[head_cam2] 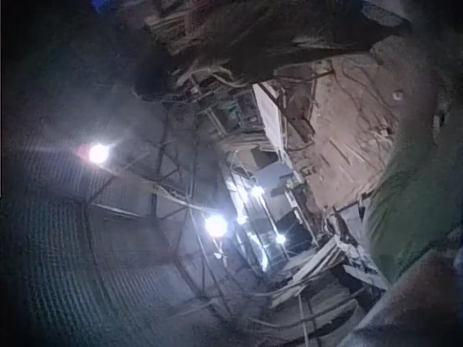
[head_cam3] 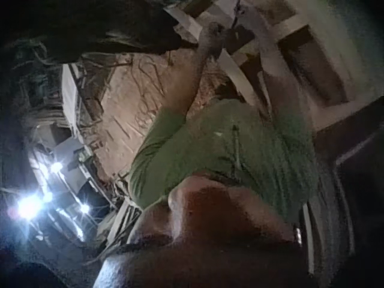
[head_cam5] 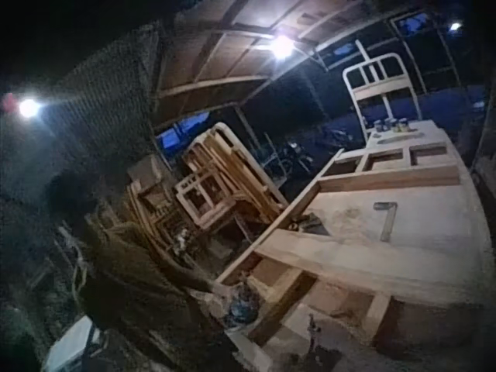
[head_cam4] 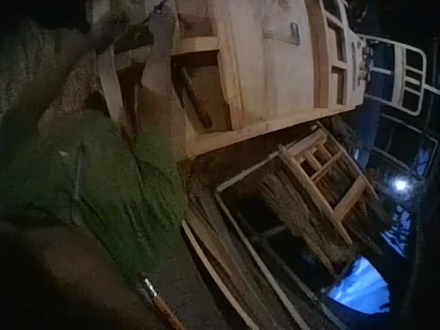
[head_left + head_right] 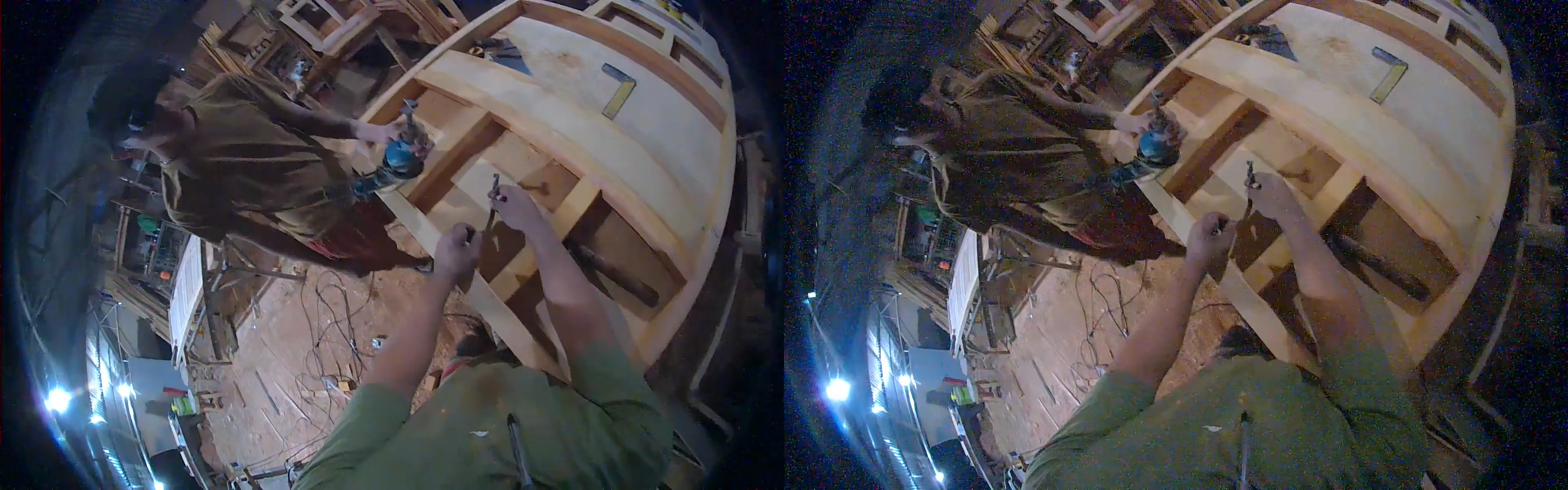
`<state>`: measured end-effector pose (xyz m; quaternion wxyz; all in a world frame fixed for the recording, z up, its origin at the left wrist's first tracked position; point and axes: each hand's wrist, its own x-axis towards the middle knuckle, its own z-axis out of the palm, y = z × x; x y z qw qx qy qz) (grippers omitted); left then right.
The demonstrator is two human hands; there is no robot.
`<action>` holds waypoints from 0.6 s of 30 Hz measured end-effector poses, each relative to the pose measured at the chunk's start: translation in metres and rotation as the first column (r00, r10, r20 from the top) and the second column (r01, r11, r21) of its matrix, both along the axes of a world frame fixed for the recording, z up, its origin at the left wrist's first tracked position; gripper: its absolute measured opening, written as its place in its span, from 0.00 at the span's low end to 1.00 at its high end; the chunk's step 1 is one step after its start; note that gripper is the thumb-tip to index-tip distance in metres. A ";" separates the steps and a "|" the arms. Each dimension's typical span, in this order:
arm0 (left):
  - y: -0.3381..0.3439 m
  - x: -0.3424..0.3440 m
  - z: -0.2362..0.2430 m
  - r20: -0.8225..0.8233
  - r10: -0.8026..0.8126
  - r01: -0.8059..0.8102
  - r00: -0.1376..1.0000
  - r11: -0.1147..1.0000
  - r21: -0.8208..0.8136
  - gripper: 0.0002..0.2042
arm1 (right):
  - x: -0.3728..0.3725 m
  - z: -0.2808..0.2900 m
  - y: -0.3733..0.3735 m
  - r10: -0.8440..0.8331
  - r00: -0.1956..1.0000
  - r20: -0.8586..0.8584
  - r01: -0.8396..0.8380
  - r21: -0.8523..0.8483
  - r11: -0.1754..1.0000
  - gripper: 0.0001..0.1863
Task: The person constructs a wooden furniture frame by drilling holes, driving screws, and sanding the surfaces of the wood using a drill, a power sander, and a hammer.
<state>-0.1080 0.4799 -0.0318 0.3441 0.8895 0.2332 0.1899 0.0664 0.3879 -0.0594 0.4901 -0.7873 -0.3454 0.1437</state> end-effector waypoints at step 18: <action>0.010 -0.010 -0.010 0.057 0.018 -0.019 0.998 1.000 0.015 0.08 | -0.011 0.017 0.008 0.151 0.984 -0.090 -0.167 -0.204 0.965 0.09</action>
